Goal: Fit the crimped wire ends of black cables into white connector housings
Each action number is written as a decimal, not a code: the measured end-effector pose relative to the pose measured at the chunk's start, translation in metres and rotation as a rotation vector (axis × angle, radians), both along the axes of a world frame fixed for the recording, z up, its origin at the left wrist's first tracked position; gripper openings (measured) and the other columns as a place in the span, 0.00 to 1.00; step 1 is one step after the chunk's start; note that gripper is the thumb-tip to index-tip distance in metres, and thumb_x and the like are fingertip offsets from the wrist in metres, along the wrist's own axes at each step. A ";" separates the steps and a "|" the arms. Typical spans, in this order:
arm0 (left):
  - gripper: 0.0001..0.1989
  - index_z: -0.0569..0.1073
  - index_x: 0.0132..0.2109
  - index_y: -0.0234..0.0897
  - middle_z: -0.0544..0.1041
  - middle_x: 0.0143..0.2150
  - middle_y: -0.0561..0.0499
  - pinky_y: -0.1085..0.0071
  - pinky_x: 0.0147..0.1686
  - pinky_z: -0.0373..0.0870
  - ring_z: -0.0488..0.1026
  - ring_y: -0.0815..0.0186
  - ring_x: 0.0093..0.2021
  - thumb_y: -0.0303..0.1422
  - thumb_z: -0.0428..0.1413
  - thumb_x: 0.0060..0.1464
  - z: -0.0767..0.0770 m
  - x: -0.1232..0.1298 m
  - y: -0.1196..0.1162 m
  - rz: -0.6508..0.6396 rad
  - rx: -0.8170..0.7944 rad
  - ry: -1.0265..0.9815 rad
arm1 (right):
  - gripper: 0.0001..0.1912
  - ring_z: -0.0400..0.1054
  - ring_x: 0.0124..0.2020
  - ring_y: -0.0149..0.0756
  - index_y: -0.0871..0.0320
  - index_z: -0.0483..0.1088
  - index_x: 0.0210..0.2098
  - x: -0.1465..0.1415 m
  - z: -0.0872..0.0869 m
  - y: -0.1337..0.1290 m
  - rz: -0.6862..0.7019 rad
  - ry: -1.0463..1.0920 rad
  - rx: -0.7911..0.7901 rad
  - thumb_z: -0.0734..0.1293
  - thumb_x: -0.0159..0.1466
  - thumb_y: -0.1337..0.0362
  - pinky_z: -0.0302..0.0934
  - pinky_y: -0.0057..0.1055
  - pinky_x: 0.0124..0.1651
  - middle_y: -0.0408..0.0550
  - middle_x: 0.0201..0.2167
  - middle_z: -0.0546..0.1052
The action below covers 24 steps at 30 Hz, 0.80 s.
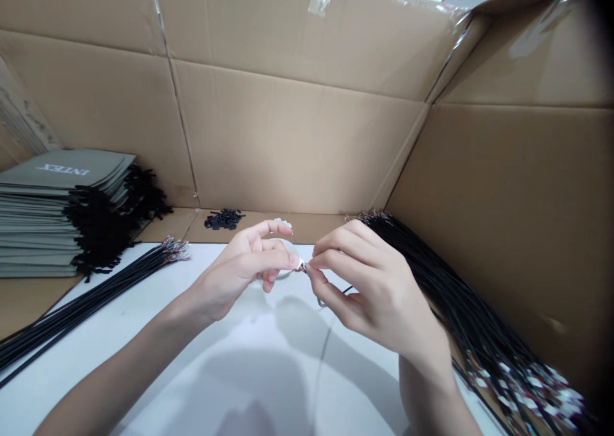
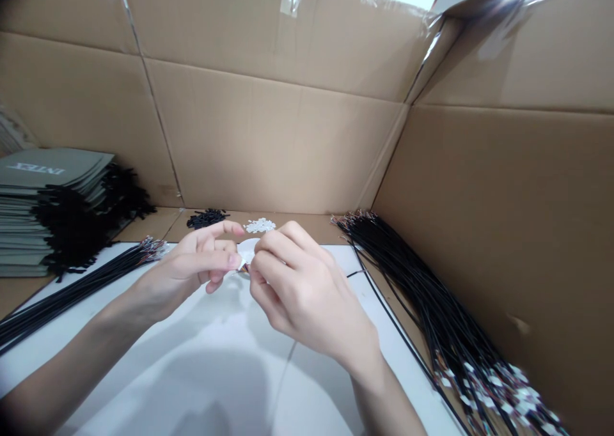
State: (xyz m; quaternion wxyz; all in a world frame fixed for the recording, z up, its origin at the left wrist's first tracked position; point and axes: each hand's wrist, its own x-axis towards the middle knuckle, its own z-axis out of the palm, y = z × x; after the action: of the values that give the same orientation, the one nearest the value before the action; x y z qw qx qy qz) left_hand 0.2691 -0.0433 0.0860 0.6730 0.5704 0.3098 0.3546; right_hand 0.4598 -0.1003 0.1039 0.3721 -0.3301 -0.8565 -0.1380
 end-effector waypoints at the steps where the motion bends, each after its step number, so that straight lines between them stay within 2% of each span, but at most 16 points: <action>1: 0.19 0.70 0.49 0.38 0.69 0.24 0.60 0.76 0.27 0.59 0.61 0.75 0.24 0.33 0.65 0.50 0.000 0.000 0.000 0.007 0.012 0.006 | 0.10 0.58 0.31 0.34 0.64 0.71 0.28 0.000 0.000 0.000 -0.004 -0.001 0.007 0.66 0.66 0.75 0.58 0.33 0.35 0.51 0.29 0.74; 8: 0.18 0.68 0.47 0.37 0.66 0.18 0.62 0.76 0.27 0.60 0.62 0.72 0.25 0.31 0.64 0.50 0.006 0.001 -0.005 0.088 0.096 0.061 | 0.07 0.62 0.33 0.38 0.67 0.73 0.30 -0.002 -0.001 -0.001 -0.031 -0.088 0.096 0.66 0.64 0.78 0.61 0.36 0.35 0.55 0.30 0.76; 14: 0.19 0.66 0.46 0.38 0.75 0.23 0.59 0.76 0.24 0.60 0.63 0.72 0.23 0.31 0.64 0.48 0.008 0.003 -0.005 0.162 0.194 0.105 | 0.10 0.64 0.32 0.37 0.64 0.72 0.28 -0.003 -0.006 -0.001 -0.110 -0.125 0.060 0.65 0.65 0.78 0.62 0.35 0.35 0.52 0.30 0.76; 19: 0.19 0.67 0.47 0.37 0.72 0.21 0.60 0.76 0.24 0.60 0.63 0.72 0.23 0.29 0.63 0.49 0.008 0.000 -0.002 0.124 0.159 0.115 | 0.11 0.63 0.31 0.35 0.61 0.70 0.29 -0.001 -0.010 0.004 -0.098 -0.122 0.053 0.62 0.67 0.77 0.62 0.34 0.34 0.49 0.27 0.73; 24: 0.19 0.68 0.47 0.36 0.67 0.17 0.62 0.75 0.24 0.59 0.62 0.71 0.23 0.29 0.63 0.48 0.011 0.000 0.000 0.111 0.139 0.115 | 0.13 0.62 0.32 0.36 0.59 0.70 0.30 -0.002 -0.011 0.008 -0.051 -0.147 0.124 0.61 0.67 0.78 0.60 0.34 0.33 0.48 0.27 0.73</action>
State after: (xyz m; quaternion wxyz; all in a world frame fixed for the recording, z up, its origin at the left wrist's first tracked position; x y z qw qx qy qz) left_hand 0.2690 -0.0434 0.0967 0.5922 0.6172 0.3535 0.3786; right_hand 0.4580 -0.0920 0.0930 0.3244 -0.3169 -0.8626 -0.2242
